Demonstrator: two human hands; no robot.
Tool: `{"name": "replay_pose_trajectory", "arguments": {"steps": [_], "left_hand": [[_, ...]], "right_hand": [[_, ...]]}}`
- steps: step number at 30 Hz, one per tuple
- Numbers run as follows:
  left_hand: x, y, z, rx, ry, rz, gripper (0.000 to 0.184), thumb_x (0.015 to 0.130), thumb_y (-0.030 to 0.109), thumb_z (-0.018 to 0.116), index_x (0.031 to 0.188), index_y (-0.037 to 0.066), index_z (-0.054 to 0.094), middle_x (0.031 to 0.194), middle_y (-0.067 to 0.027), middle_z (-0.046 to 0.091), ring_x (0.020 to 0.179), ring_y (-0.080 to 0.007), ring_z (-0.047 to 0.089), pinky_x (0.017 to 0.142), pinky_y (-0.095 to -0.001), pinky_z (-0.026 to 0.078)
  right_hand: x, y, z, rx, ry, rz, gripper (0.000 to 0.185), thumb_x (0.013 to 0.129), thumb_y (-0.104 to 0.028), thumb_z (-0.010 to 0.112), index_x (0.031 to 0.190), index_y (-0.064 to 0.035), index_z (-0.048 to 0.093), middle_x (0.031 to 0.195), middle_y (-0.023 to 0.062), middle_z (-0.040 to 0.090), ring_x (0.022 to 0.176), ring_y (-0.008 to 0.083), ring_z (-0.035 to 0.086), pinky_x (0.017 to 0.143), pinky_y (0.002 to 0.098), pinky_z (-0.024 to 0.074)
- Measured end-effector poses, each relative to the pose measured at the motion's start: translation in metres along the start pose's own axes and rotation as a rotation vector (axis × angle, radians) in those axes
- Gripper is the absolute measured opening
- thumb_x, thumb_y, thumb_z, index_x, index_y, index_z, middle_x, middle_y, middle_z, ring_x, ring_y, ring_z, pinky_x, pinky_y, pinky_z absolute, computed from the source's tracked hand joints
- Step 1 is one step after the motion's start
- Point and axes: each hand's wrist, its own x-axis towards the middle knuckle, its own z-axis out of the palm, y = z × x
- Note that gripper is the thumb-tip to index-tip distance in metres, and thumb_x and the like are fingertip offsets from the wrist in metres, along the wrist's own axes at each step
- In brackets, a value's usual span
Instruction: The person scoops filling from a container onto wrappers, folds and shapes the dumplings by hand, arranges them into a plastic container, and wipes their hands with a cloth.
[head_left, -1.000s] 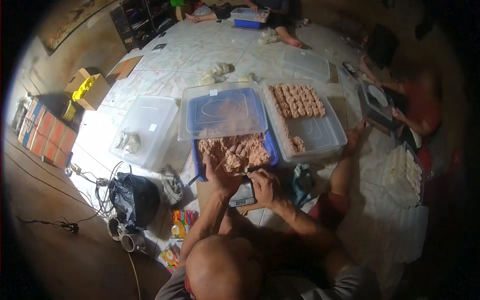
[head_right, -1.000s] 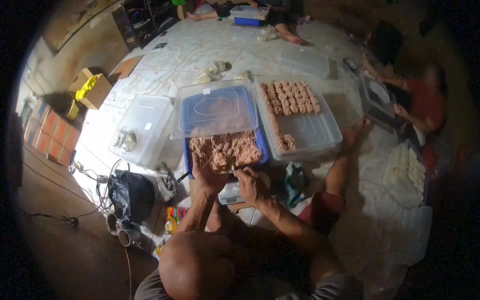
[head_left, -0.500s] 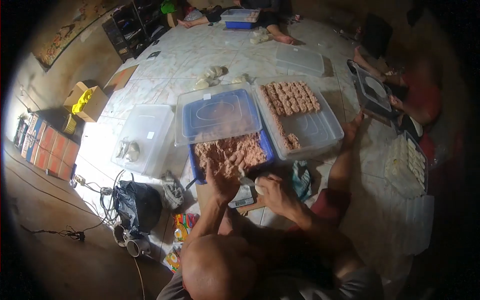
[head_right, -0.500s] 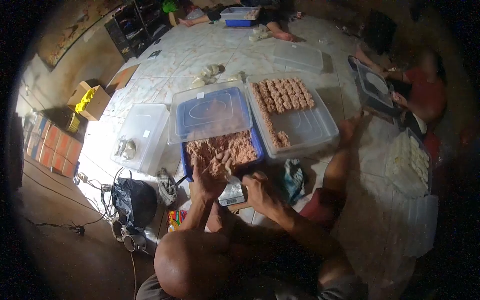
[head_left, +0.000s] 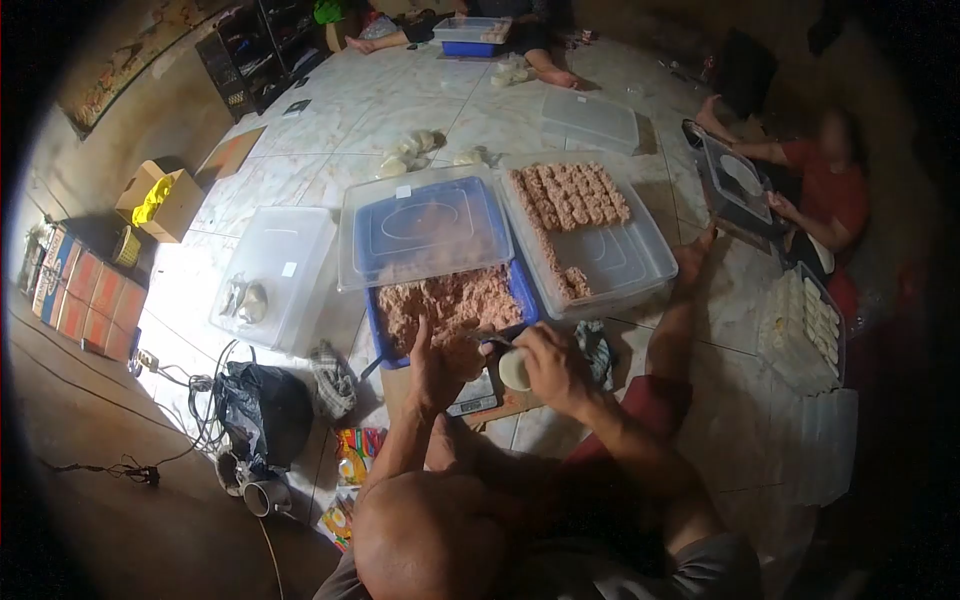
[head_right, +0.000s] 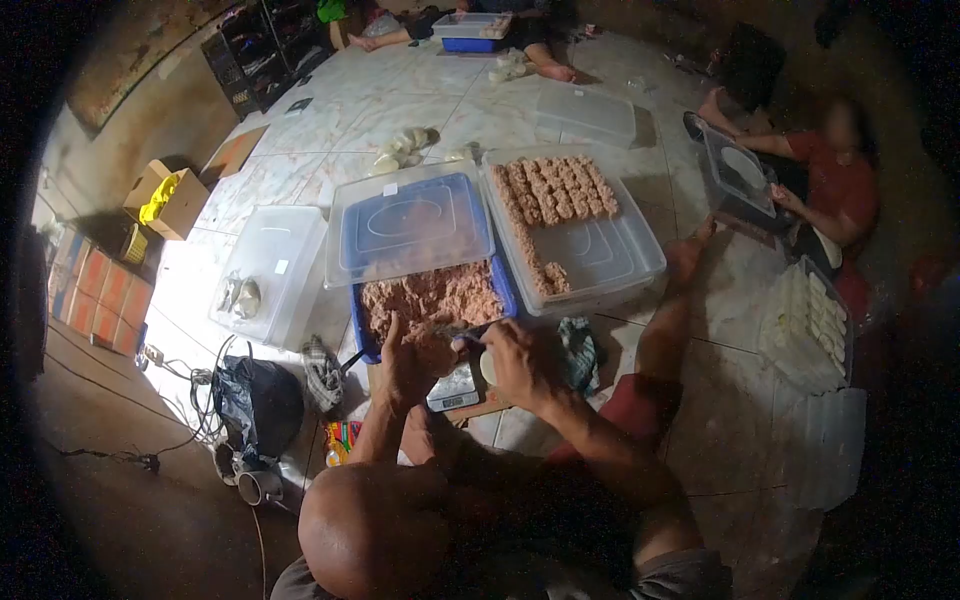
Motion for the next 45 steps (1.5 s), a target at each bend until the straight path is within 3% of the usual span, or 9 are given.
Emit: {"name": "replay_pose_trajectory", "arguments": {"steps": [5, 19, 23, 27, 32, 35, 38, 43, 45], "left_hand": [[-0.006, -0.001, 0.018, 0.087, 0.016, 0.053, 0.087, 0.095, 0.076, 0.035, 0.132, 0.000, 0.056, 0.121, -0.0154, 0.065, 0.107, -0.0295, 0.063, 0.096, -0.0423, 0.049], [-0.016, 0.007, 0.007, 0.100, 0.201, 0.066, 0.095, 0.091, 0.079, 0.042, 0.151, 0.005, 0.040, 0.142, -0.0166, 0.050, 0.101, -0.0295, 0.065, 0.076, -0.0382, 0.053], [-0.022, 0.009, 0.007, 0.063, 0.173, 0.089, 0.085, 0.093, 0.075, 0.045, 0.150, 0.011, 0.045, 0.116, -0.0184, 0.066, 0.078, -0.0246, 0.067, 0.074, -0.0419, 0.053], [-0.026, 0.007, 0.017, -0.235, 0.010, 0.027, 0.075, 0.094, 0.073, 0.046, 0.145, 0.017, 0.050, 0.082, -0.0152, 0.070, 0.069, -0.0232, 0.065, 0.059, -0.0357, 0.050], [-0.026, 0.005, 0.034, -0.231, 0.092, 0.005, 0.082, 0.093, 0.074, 0.045, 0.145, 0.011, 0.049, 0.086, -0.0102, 0.071, 0.070, -0.0222, 0.067, 0.072, -0.0439, 0.055], [-0.020, 0.010, 0.015, -0.292, -0.507, -0.126, 0.082, 0.095, 0.072, 0.044, 0.145, 0.007, 0.049, 0.102, -0.0131, 0.071, 0.084, -0.0252, 0.070, 0.088, -0.0489, 0.055], [-0.028, 0.005, 0.019, -0.154, 0.098, 0.063, 0.093, 0.094, 0.073, 0.044, 0.138, -0.010, 0.046, 0.129, -0.0260, 0.060, 0.115, -0.0342, 0.062, 0.105, -0.0484, 0.048], [-0.026, 0.000, 0.020, -0.246, 0.070, 0.154, 0.090, 0.092, 0.073, 0.048, 0.135, -0.006, 0.048, 0.133, -0.0265, 0.057, 0.120, -0.0384, 0.059, 0.105, -0.0515, 0.047], [-0.025, -0.004, 0.022, -0.206, 0.168, 0.186, 0.093, 0.089, 0.076, 0.052, 0.134, -0.004, 0.048, 0.133, -0.0243, 0.057, 0.119, -0.0405, 0.058, 0.105, -0.0527, 0.045]], "right_hand": [[-0.010, 0.022, 0.043, -0.051, -0.005, -0.047, 0.030, 0.078, 0.003, 0.063, 0.107, 0.0002, 0.055, 0.103, 0.0202, 0.058, 0.100, 0.0402, 0.060, 0.081, 0.0483, 0.0495], [0.047, 0.031, 0.032, -0.160, 0.171, 0.084, 0.006, 0.091, -0.004, 0.054, 0.093, -0.0016, 0.060, 0.096, 0.0208, 0.060, 0.089, 0.0436, 0.061, 0.078, 0.0504, 0.0489], [0.048, 0.041, 0.038, -0.509, -0.010, 0.168, 0.018, 0.092, -0.009, 0.057, 0.108, -0.0037, 0.059, 0.100, 0.0211, 0.062, 0.091, 0.0417, 0.066, 0.074, 0.0496, 0.0534], [0.032, 0.033, 0.059, -0.002, 0.179, 0.094, 0.008, 0.091, -0.003, 0.054, 0.099, -0.0038, 0.053, 0.095, 0.0199, 0.061, 0.085, 0.0400, 0.065, 0.069, 0.0485, 0.0502], [0.012, 0.014, 0.067, -0.201, 0.112, -0.012, 0.023, 0.081, -0.001, 0.057, 0.104, -0.0012, 0.051, 0.087, 0.0212, 0.058, 0.089, 0.0436, 0.061, 0.075, 0.0510, 0.0498], [0.031, 0.061, 0.073, -0.210, 0.160, 0.054, 0.026, 0.083, 0.000, 0.054, 0.109, 0.0015, 0.053, 0.099, 0.0264, 0.060, 0.095, 0.0459, 0.061, 0.077, 0.0520, 0.0505], [0.023, 0.026, 0.025, -0.076, -0.116, 0.293, 0.034, 0.089, 0.003, 0.047, 0.123, 0.0071, 0.052, 0.121, 0.0376, 0.055, 0.116, 0.0505, 0.055, 0.088, 0.0543, 0.0482], [-0.020, 0.023, 0.015, -0.335, 0.041, 0.171, 0.018, 0.091, 0.002, 0.047, 0.106, 0.0033, 0.057, 0.099, 0.0281, 0.062, 0.097, 0.0481, 0.060, 0.082, 0.0524, 0.0483], [-0.008, -0.020, -0.001, 0.145, 0.084, 0.223, 0.018, 0.089, 0.002, 0.050, 0.104, 0.0012, 0.059, 0.097, 0.0254, 0.062, 0.095, 0.0458, 0.061, 0.081, 0.0500, 0.0490]]}}
